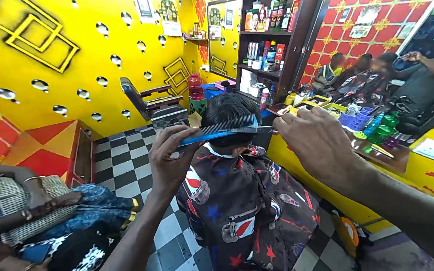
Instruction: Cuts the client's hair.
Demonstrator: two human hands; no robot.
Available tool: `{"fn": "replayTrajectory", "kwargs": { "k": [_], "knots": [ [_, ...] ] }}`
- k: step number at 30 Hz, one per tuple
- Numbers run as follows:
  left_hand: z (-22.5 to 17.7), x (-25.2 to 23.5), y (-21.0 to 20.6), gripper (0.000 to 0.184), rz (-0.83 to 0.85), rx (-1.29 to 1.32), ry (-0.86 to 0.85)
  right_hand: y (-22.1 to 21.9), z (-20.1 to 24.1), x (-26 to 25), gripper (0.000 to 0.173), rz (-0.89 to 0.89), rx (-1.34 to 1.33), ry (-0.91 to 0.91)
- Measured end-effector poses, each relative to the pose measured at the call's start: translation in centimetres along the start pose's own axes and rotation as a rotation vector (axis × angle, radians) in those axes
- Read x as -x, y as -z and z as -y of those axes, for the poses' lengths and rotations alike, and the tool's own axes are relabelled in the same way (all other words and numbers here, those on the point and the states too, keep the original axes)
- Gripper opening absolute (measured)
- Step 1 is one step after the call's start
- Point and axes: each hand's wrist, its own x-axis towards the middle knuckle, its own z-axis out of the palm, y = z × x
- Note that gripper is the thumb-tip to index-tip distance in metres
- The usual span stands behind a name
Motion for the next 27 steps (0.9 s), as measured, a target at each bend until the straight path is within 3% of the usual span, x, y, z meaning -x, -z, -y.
{"fn": "replayTrajectory", "kwargs": {
  "k": [4,7,11,17,22,27],
  "knots": [
    [-1.4,-1.5,0.4,0.036,0.001,-0.037,0.026,-0.6,-0.9,0.8,0.025,-0.076,-0.124,-0.115],
    [-2.4,-3.2,1.0,0.030,0.200,-0.129,0.120,-2.5,-1.4,1.3,0.025,-0.186,-0.199,-0.230],
    [-2.2,-2.8,1.0,0.025,0.363,-0.167,0.086,-6.1,-1.6,3.2,0.021,-0.289,-0.407,-0.332],
    [-2.4,-0.3,0.3,0.022,0.375,-0.245,-0.051,-10.3,-1.4,5.4,0.022,-0.224,-0.538,-0.403],
    [-2.5,1.7,0.3,0.022,0.433,-0.327,-0.037,-12.4,-2.0,5.3,0.023,-0.208,-0.564,-0.349],
    [-2.7,1.8,1.1,0.029,0.559,-0.199,0.236,-13.1,-2.6,4.6,0.017,-0.271,-0.518,-0.310]
  ]
}}
